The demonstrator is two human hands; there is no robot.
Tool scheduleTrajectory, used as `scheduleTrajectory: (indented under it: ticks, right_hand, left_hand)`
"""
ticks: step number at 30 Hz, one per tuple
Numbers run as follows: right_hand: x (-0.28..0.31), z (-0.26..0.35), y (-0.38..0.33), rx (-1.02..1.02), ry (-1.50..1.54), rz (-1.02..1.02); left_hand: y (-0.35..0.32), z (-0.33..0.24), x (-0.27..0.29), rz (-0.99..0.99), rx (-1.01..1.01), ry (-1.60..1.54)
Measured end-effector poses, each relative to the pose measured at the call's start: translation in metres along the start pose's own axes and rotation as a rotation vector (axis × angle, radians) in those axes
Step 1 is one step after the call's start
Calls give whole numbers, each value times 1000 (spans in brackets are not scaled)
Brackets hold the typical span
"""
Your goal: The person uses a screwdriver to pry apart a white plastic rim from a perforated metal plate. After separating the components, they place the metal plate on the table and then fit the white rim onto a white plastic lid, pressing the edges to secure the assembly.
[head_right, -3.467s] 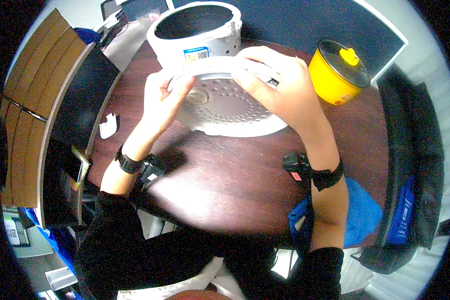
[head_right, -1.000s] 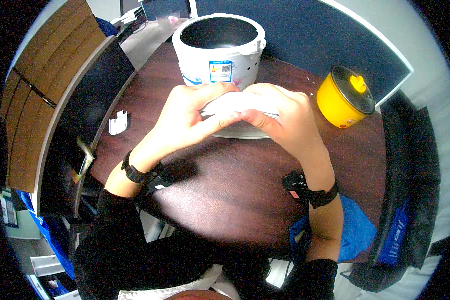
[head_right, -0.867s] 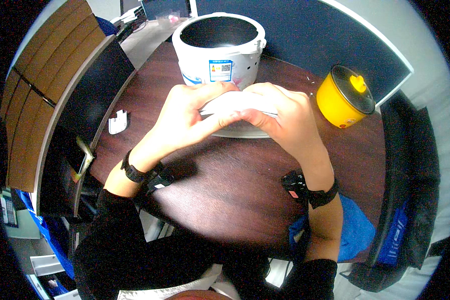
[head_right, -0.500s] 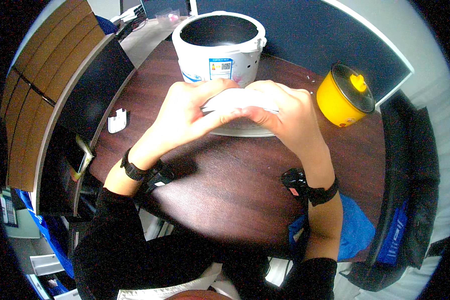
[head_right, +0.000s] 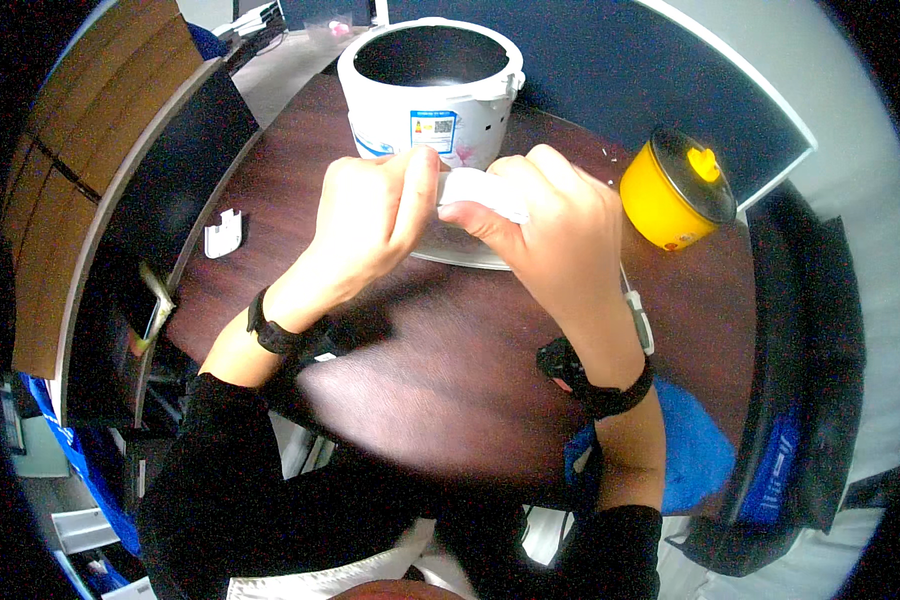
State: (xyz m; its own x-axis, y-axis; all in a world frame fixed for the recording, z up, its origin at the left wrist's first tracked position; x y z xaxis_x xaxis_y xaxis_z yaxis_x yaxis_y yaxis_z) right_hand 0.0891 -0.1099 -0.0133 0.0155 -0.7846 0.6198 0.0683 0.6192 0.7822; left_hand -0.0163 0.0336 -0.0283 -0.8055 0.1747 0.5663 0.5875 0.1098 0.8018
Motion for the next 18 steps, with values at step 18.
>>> scheduleTrajectory:
  ticks: [18]
  right_hand:
    - [4, -13, -2, 89, -62, -42]
  left_hand:
    - [6, 5, -13, -65, 10, -32]
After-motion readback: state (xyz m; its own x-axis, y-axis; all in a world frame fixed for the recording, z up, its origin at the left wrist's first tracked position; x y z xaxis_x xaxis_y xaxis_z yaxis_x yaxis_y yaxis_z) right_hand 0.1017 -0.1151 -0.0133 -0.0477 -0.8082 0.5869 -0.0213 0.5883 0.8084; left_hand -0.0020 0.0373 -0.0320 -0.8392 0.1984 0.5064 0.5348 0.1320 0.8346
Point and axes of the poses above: each hand's wrist, its own y-axis towards the middle knuckle, its own x-axis out of the back of the hand, z = x × y, the point moved 1 cm from there along y, towards the middle knuckle, and after that the axes turned 5 degrees about x, right-handed, at the moved point
